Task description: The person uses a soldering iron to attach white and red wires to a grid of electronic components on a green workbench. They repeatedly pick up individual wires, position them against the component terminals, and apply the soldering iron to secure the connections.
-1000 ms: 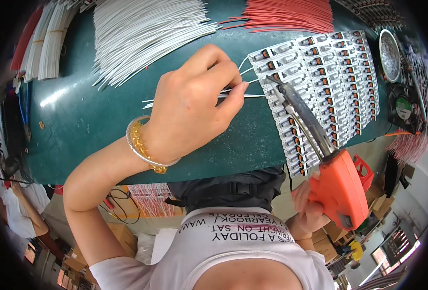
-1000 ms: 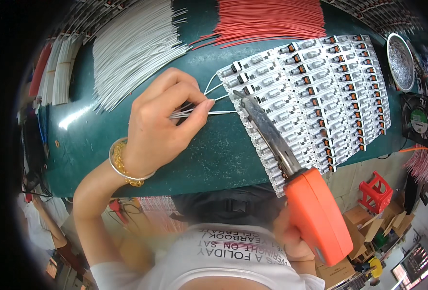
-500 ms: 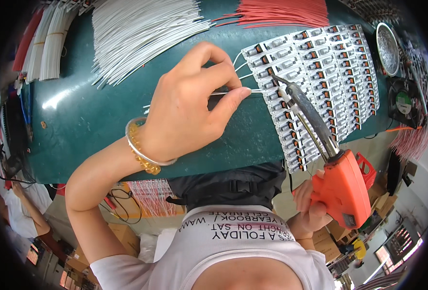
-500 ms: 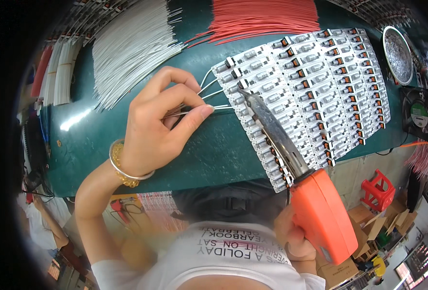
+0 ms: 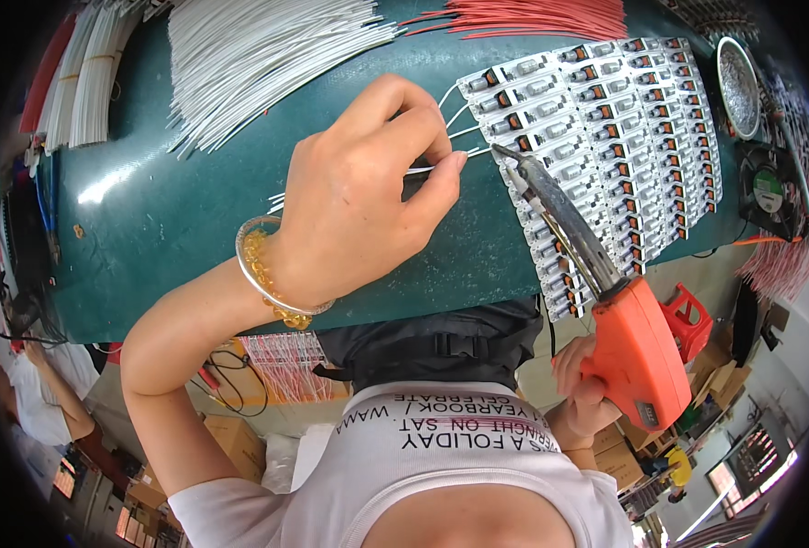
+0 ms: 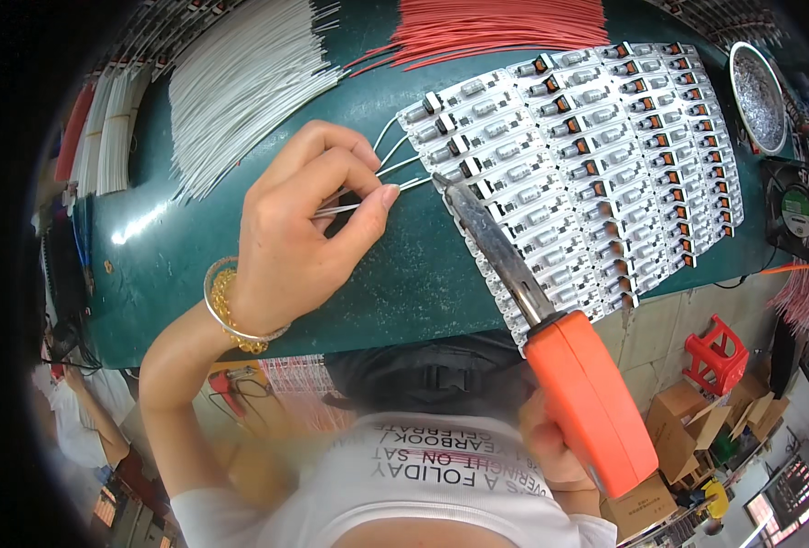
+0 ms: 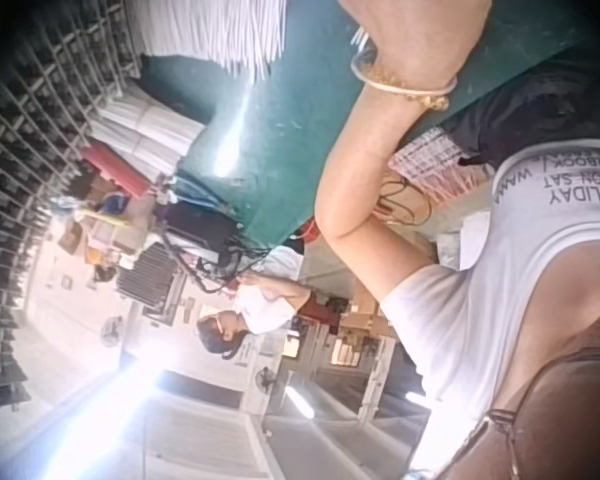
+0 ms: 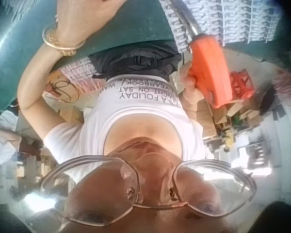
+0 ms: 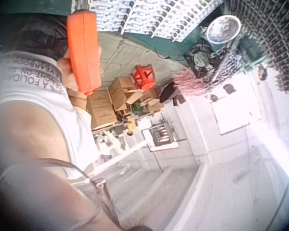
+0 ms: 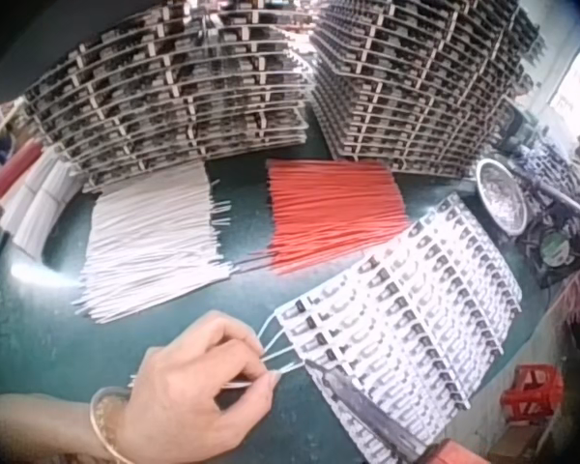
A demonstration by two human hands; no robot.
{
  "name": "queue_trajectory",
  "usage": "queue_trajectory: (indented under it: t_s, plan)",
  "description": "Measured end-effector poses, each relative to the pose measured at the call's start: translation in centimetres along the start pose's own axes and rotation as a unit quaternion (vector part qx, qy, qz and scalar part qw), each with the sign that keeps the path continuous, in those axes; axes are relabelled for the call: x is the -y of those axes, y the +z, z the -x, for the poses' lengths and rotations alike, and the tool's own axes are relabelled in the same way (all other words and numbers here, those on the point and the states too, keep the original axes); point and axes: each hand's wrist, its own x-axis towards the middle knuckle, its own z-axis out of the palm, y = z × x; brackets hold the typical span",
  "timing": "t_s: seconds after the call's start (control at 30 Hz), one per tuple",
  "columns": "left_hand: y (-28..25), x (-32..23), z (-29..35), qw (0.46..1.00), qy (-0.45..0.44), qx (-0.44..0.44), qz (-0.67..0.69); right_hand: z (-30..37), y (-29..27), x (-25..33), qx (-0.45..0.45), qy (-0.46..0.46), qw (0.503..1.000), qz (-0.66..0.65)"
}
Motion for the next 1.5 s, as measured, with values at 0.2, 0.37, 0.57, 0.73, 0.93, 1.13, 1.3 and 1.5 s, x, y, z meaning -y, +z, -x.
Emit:
queue_trajectory:
  t_s: [0.2, 0.37, 0.57, 0.73, 0.93, 1.13, 1.3, 1.5]
  plan:
    - [0.1, 0.2, 0.1, 1.000, 0.007, -0.005, 0.000, -1.0, 1.0, 1.5, -0.038, 0.009, 0.996, -0.081]
    - [0.1, 0.1, -0.1, 1.000, 0.016, 0.002, -0.011, -0.8, 0.9, 1.2, -0.035, 0.000, 0.996, -0.085]
    - [-0.9, 0.0, -0.7, 0.984, 0.135, -0.068, -0.096, -0.3, 0.2, 1.0, -0.030, 0.002, 0.994, -0.108]
    - [0.6, -0.9, 0.1, 0.997, 0.056, 0.018, -0.052, 0.9, -0.5, 0.3, -0.025, 0.024, 0.995, -0.090]
    - [0.6, -0.8, 0.3, 0.995, 0.065, 0.020, -0.070, 1.6, -1.4, 0.1, 0.019, 0.051, 0.997, 0.058]
    - [0.8, -0.9, 0.2, 0.995, 0.068, 0.022, -0.074, 0.5, -0.7, 1.2, 0.028, 0.026, 0.999, -0.013]
    - [0.6, -0.8, 0.2, 0.994, 0.065, 0.026, -0.081, 0.4, -0.5, 0.5, -0.030, -0.015, 0.997, -0.076]
    - [0.3, -0.7, 0.2, 0.994, 0.071, 0.021, -0.078, 1.5, -0.6, -0.9, -0.057, 0.030, 0.989, -0.136]
